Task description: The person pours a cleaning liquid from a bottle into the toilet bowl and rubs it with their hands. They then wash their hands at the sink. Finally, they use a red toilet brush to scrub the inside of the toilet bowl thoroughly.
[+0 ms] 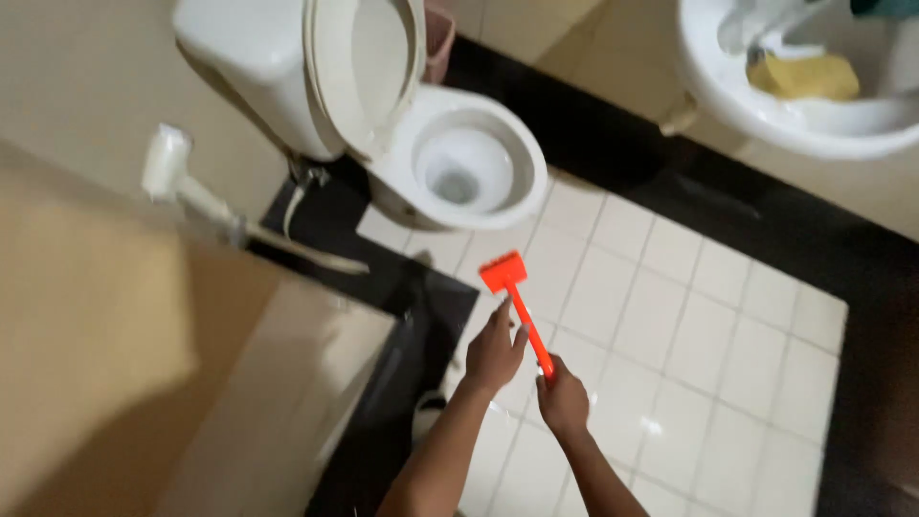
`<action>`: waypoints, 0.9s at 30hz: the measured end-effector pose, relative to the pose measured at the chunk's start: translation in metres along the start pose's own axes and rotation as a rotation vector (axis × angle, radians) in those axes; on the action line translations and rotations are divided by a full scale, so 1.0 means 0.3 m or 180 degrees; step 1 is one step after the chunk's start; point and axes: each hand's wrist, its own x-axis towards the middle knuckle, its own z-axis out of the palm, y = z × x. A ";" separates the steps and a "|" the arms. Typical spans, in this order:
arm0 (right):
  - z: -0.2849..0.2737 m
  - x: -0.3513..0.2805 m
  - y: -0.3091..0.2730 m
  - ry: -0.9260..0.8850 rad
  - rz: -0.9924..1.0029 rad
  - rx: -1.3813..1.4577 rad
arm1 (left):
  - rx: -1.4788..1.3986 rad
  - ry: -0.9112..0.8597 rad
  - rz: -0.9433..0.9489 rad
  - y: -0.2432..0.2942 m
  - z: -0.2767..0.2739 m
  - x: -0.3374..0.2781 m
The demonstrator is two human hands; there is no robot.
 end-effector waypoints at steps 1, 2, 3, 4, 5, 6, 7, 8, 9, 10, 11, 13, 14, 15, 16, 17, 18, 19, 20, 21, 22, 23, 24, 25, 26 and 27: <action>0.002 0.042 -0.022 -0.0006 -0.0004 0.0025 | 0.0026 0.0004 -0.0002 0.003 -0.042 0.063; 0.002 0.085 -0.039 -0.0043 0.0110 0.0154 | 0.0210 -0.0058 -0.0067 0.007 -0.081 0.125; -0.005 0.088 -0.029 -0.0105 0.0277 0.0240 | 0.0358 -0.0173 -0.0165 0.010 -0.092 0.150; 0.006 0.091 -0.035 -0.0135 0.0326 0.0223 | 0.0347 -0.0222 -0.0198 -0.040 -0.087 0.162; 0.002 0.133 -0.043 -0.0106 0.0390 0.0280 | 0.0484 0.0030 0.0003 -0.073 -0.078 0.210; -0.003 0.174 -0.051 -0.0077 0.0454 0.0338 | 0.0618 0.0282 0.0206 -0.104 -0.070 0.258; -0.010 0.212 -0.058 -0.0038 0.0448 0.0315 | 0.0586 0.0289 0.0238 -0.111 -0.069 0.301; -0.015 0.251 -0.063 0.0018 0.0382 0.0345 | 0.0732 0.0341 0.0274 -0.119 -0.067 0.343; -0.012 0.261 -0.060 0.0020 0.0322 0.0368 | 0.0885 0.0383 0.0255 -0.139 -0.061 0.351; -0.037 0.297 -0.068 0.0005 0.0323 0.0338 | 0.0861 0.0382 0.0233 -0.132 -0.046 0.372; -0.052 0.341 -0.084 -0.0183 0.0438 0.0543 | 0.0929 0.0300 0.0159 -0.132 -0.042 0.403; -0.057 0.432 -0.076 -0.0407 0.0539 0.0722 | 0.0982 0.0231 0.0044 -0.111 -0.044 0.468; -0.046 0.479 -0.052 -0.0205 0.0104 0.0760 | 0.0969 0.0198 -0.0082 -0.093 -0.050 0.500; -0.028 0.520 -0.025 -0.0031 -0.0342 0.0800 | 0.0955 0.0173 -0.0233 -0.084 -0.057 0.523; -0.034 0.565 -0.022 -0.0093 -0.0365 0.0779 | 0.0940 0.0196 -0.0297 -0.099 -0.037 0.538; -0.028 0.616 -0.034 -0.0124 -0.0468 0.0832 | 0.0942 0.0168 -0.0294 -0.118 -0.034 0.565; -0.020 0.668 -0.045 -0.0155 -0.0571 0.0885 | 0.0944 0.0141 -0.0291 -0.140 -0.031 0.593; -0.029 0.684 -0.057 -0.0219 -0.0554 0.0872 | 0.0936 0.0125 -0.0356 -0.151 -0.023 0.606; -0.033 0.703 -0.069 -0.0439 -0.0250 0.0712 | 0.1028 0.0206 -0.0271 -0.167 -0.014 0.622; -0.031 0.753 -0.091 -0.0625 0.0020 0.0557 | 0.1126 0.0317 -0.0154 -0.186 -0.013 0.670; -0.011 0.797 -0.093 -0.0656 0.0004 0.0549 | 0.1125 0.0332 -0.0186 -0.223 -0.007 0.723; 0.008 0.812 -0.084 -0.0507 -0.0255 0.0637 | 0.1109 0.0373 -0.0101 -0.262 0.008 0.748; 0.027 0.827 -0.074 -0.0360 -0.0514 0.0726 | 0.1093 0.0415 -0.0016 -0.302 0.025 0.772; 0.018 0.838 -0.105 -0.0402 -0.0471 0.0717 | 0.1089 0.0371 -0.0058 -0.313 0.023 0.789; 0.010 0.850 -0.138 -0.0739 0.0021 0.0555 | 0.1197 0.0561 0.0028 -0.324 0.020 0.805; 0.004 0.886 -0.180 -0.1027 0.0489 0.0395 | 0.1301 0.0774 0.0163 -0.336 0.010 0.853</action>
